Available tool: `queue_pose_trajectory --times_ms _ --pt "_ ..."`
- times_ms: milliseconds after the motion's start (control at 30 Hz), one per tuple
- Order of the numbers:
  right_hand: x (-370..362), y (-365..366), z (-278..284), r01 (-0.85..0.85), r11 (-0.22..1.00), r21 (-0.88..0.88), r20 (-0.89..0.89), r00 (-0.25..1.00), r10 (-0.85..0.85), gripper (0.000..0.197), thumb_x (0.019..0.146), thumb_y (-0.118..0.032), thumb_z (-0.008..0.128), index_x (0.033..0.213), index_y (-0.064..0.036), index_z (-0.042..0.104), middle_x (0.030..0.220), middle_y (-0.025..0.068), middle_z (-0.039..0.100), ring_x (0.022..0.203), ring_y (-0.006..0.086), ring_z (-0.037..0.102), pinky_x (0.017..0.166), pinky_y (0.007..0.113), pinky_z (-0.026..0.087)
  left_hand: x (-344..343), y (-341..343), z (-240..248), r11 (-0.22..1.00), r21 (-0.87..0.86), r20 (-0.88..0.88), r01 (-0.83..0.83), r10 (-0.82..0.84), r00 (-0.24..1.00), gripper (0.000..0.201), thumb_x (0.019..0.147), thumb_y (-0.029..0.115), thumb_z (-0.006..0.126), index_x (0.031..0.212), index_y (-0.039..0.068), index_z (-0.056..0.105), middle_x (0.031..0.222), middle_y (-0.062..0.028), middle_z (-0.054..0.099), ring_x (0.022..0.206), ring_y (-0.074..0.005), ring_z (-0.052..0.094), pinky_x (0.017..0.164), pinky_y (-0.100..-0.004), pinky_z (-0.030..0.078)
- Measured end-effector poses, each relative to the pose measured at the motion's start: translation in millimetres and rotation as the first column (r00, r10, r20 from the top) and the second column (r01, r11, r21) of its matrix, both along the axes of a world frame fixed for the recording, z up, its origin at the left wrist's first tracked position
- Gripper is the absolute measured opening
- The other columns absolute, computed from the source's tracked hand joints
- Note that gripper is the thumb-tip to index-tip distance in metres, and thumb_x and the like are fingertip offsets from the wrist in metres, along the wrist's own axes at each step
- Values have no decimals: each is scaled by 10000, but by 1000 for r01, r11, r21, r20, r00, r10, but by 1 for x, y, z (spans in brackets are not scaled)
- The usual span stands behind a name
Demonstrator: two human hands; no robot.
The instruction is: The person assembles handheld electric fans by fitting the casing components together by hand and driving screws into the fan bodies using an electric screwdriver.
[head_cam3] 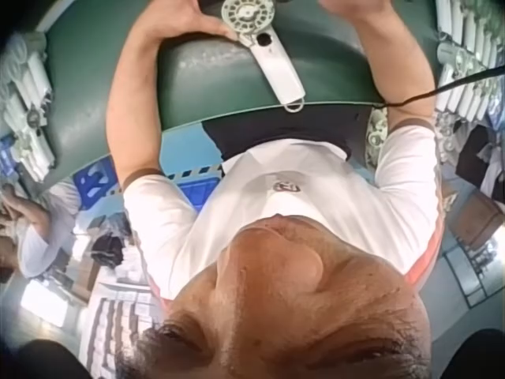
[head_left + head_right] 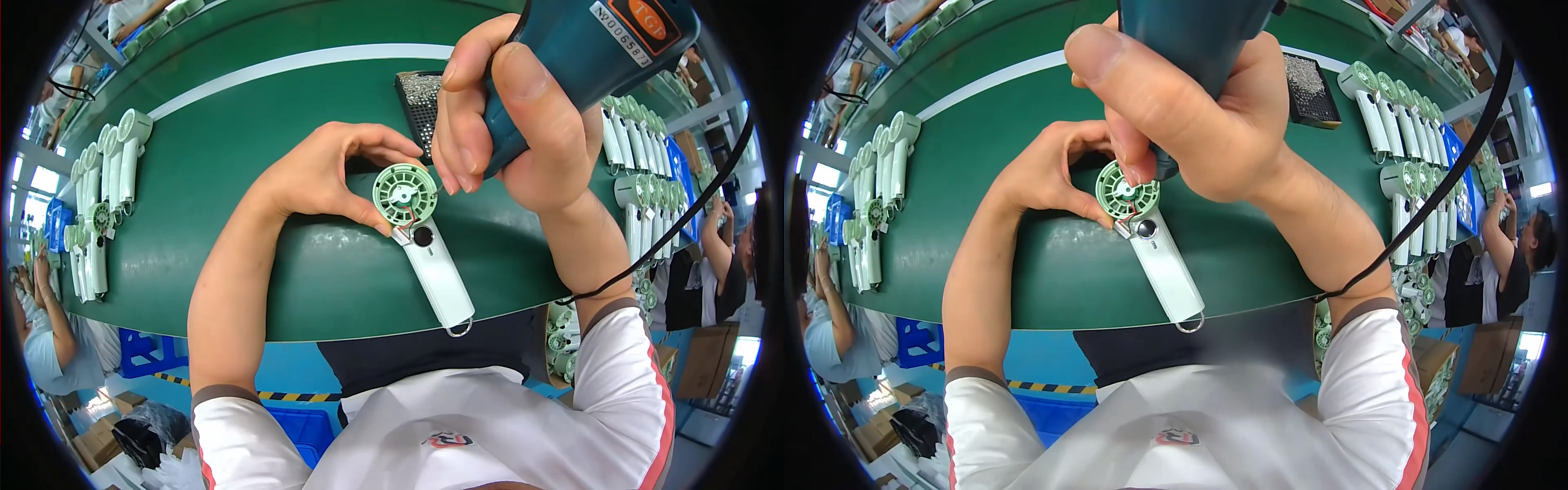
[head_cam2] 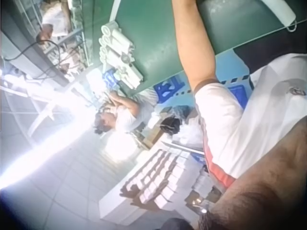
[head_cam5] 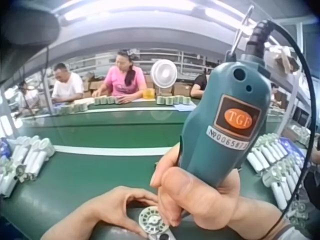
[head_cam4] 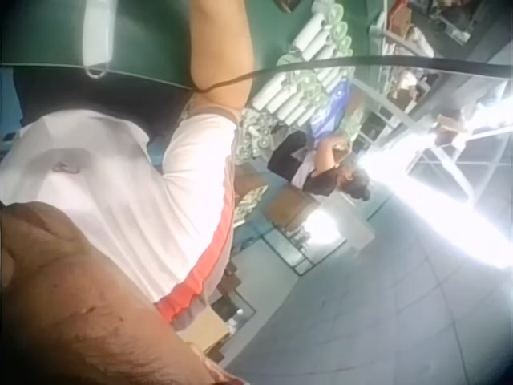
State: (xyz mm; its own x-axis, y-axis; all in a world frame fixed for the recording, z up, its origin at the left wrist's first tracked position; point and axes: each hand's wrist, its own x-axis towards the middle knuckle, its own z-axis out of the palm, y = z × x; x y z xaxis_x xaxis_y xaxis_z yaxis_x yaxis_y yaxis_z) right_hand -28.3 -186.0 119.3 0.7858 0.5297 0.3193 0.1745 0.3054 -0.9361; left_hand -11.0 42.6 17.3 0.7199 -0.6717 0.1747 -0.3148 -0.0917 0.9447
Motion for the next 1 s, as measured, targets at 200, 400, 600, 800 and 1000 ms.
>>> queue_pose_trajectory --times_ms 200,400,600,800,1000 --pt "20 8 -24 -165 982 88 293 947 133 225 1055 -167 505 1060 55 544 597 94 556 426 174 520 426 339 490 -1 4 2 1000 11 -2 4 -4 1000 823 558 89 981 1302 -14 644 1164 -113 754 1128 -212 702 1054 -346 493" --pt "10 8 -27 -78 993 -93 134 987 90 146 996 -106 548 1026 37 554 578 65 566 445 146 536 434 314 468 -3 1 10 1000 29 58 9 -11 998 752 586 52 964 1269 -4 655 1186 -89 735 1130 -179 675 1048 -336 490" --pt "14 19 -31 -94 996 1 267 959 90 95 917 -34 688 852 6 632 594 -4 598 472 66 556 426 256 405 -11 1 23 987 156 -77 -28 40 996 529 595 34 941 1087 39 749 1035 -44 782 1043 -176 701 1002 -344 499" --pt "17 14 -34 -99 995 9 233 968 95 109 925 -38 682 842 -7 619 569 -13 584 463 56 542 444 242 393 -5 -9 28 995 101 -93 -20 29 995 551 582 29 953 1093 21 747 987 -45 782 1051 -183 701 1011 -365 499" --pt "15 17 -32 -100 995 5 285 954 95 97 931 -49 679 903 -11 595 557 -22 561 467 54 541 450 244 392 -7 -2 28 994 102 -107 -29 40 993 562 572 10 958 1087 15 734 1038 -53 770 1055 -178 696 1002 -357 508"
